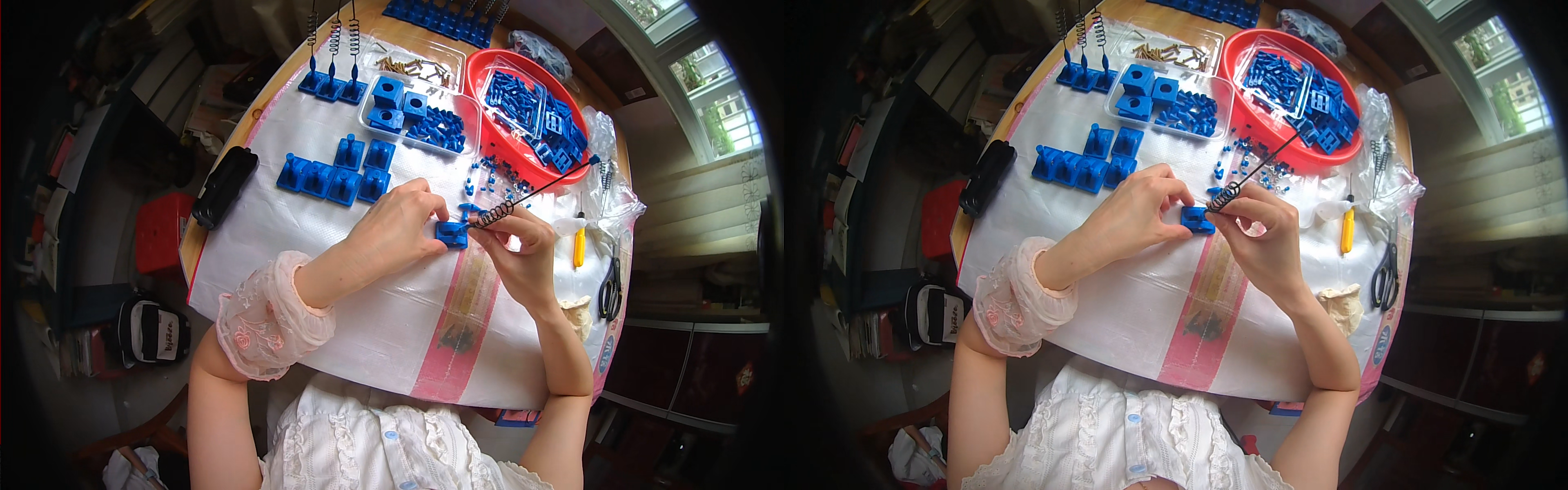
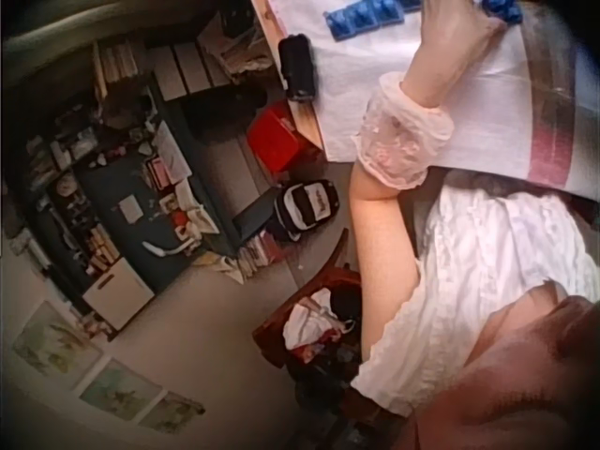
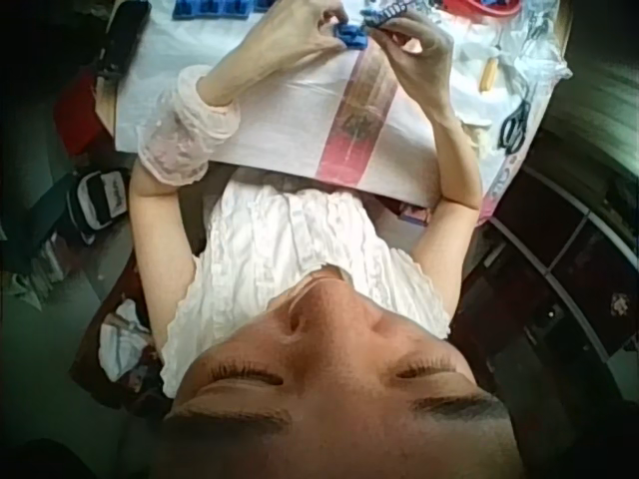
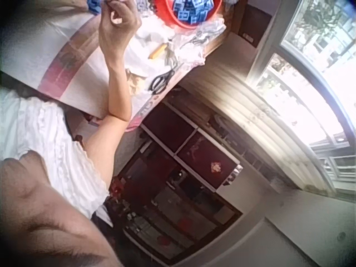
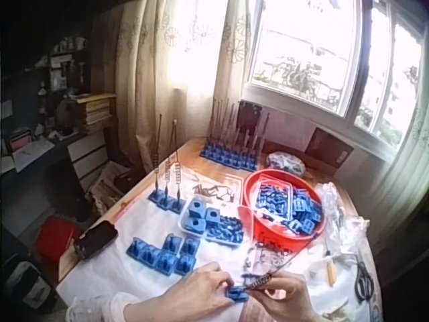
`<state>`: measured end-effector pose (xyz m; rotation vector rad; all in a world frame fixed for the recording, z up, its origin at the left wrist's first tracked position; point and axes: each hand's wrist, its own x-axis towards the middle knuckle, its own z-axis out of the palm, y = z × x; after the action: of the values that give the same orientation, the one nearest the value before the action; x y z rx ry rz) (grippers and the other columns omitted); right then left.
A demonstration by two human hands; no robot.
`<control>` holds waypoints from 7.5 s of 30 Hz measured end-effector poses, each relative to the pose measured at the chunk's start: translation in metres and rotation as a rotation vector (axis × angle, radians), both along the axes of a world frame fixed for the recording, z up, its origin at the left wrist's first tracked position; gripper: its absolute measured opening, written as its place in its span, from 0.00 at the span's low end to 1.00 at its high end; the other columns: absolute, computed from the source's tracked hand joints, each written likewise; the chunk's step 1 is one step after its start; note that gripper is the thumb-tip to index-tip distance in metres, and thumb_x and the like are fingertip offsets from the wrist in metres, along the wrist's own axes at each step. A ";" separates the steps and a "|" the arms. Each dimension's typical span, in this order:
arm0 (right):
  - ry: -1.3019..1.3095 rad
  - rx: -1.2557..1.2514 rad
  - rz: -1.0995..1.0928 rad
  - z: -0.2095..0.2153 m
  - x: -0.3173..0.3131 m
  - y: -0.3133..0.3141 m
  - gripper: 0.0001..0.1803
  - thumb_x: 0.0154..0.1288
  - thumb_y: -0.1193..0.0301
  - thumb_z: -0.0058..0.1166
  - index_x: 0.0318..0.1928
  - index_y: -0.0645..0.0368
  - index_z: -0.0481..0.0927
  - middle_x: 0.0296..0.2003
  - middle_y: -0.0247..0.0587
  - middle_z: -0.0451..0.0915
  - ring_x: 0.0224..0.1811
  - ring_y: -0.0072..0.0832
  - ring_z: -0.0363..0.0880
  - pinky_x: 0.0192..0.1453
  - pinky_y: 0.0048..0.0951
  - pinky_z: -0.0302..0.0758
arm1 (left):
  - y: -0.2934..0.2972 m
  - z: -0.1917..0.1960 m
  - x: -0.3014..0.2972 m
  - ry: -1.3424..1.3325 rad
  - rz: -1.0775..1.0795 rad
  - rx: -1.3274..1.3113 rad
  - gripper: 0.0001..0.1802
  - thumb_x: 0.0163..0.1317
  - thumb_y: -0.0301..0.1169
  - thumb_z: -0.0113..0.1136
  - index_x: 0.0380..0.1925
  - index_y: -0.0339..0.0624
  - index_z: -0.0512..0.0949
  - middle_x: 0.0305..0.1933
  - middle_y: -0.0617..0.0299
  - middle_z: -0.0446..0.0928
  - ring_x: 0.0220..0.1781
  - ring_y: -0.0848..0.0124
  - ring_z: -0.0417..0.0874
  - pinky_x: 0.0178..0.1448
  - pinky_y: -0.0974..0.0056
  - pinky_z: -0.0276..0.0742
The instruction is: Assembling complex components using a metal spring coil, a rod, and blue plastic blocks.
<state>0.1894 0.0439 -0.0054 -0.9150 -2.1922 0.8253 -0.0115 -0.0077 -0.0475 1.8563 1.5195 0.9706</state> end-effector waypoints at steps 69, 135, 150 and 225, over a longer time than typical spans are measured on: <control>0.044 0.024 0.147 -0.020 0.003 0.023 0.13 0.44 0.83 0.72 0.34 0.59 0.89 0.29 0.33 0.80 0.34 0.26 0.77 0.38 0.28 0.71 | -0.003 0.001 0.000 -0.025 0.027 -0.057 0.12 0.50 0.28 0.72 0.34 0.36 0.83 0.39 0.51 0.75 0.40 0.56 0.81 0.47 0.57 0.77; 0.050 0.011 0.175 -0.026 0.002 0.029 0.16 0.40 0.81 0.75 0.34 0.55 0.90 0.28 0.31 0.79 0.32 0.25 0.75 0.37 0.28 0.69 | -0.003 -0.002 -0.001 -0.036 0.038 -0.028 0.13 0.49 0.27 0.73 0.34 0.35 0.82 0.40 0.50 0.75 0.41 0.54 0.82 0.48 0.57 0.79; 0.058 0.006 0.184 -0.026 0.002 0.028 0.16 0.40 0.82 0.75 0.35 0.55 0.90 0.28 0.32 0.79 0.32 0.24 0.75 0.38 0.27 0.70 | -0.002 -0.002 -0.001 -0.039 0.037 -0.031 0.12 0.49 0.27 0.73 0.33 0.35 0.82 0.39 0.50 0.75 0.41 0.55 0.82 0.47 0.56 0.78; 0.179 -0.154 0.262 -0.022 0.013 0.032 0.08 0.54 0.77 0.71 0.31 0.65 0.83 0.29 0.32 0.76 0.33 0.19 0.71 0.37 0.23 0.67 | 0.001 -0.001 0.000 0.007 -0.001 -0.050 0.14 0.47 0.29 0.75 0.36 0.39 0.85 0.34 0.57 0.76 0.36 0.66 0.80 0.43 0.63 0.78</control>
<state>0.2022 0.0762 -0.0276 -0.6036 -2.1393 1.1674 -0.0112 -0.0065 -0.0484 1.8271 1.5331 0.9191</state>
